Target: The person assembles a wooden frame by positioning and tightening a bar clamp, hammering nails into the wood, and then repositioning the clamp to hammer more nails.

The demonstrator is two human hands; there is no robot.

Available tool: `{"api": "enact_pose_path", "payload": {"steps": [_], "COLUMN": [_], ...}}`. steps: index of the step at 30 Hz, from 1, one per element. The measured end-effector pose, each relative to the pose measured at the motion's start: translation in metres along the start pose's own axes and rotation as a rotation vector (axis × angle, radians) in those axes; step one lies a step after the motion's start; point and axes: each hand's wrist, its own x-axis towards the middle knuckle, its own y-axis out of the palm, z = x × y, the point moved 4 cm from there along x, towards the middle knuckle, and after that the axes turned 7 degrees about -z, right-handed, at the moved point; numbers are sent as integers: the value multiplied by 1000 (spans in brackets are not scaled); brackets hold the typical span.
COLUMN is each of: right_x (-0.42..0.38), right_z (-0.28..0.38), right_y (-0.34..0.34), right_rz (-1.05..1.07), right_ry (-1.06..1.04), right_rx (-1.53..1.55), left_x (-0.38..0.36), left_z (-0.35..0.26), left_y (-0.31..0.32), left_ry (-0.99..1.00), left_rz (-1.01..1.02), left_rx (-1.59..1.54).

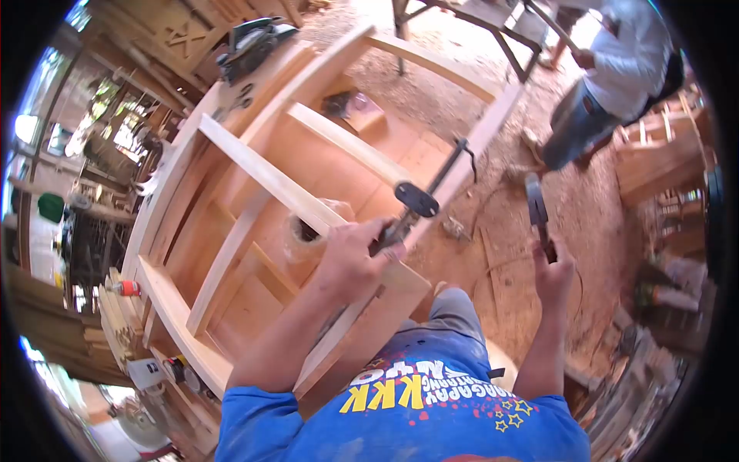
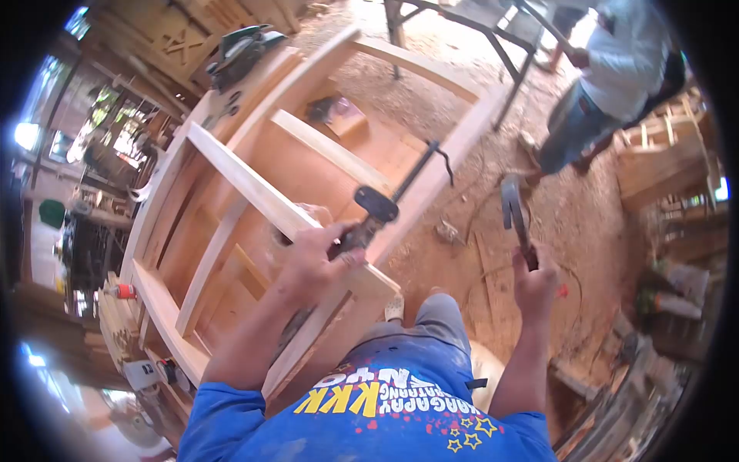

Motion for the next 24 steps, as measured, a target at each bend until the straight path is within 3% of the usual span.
{"api": "enact_pose_path", "payload": {"steps": [4,8,9,11,13,17,20,23,24], "right_x": [110,196,206,218,223,214,206,203,204], "right_z": [58,94,110,126,148,140,134,132,128], "right_y": [42,117,135,173,206,263,288,292,290], "right_rz": [66,237,359,494,777,842,1012,1004,930], "right_ry": [-231,-541,-526,-607,-526,-717,-760,-795,-900], "right_rx": [-34,-156,-221,-228,-327,-310,-374,-357,-266], "left_x": [1,3,2,0,0,7,11,15,15], "left_z": [-6,-10,-12,-19,-30,-51,-52,-55,-54], "left_y": [-8,-8,-7,-5,-5,5,7,9,11], "left_ry": [22,-44,-57,-65,-85,-231,-310,-348,-344], "left_rz": [15,34,54,-32,-101,-189,-230,-293,-300], "left_rx": [78,47,50,174,318,382,365,401,430]}}
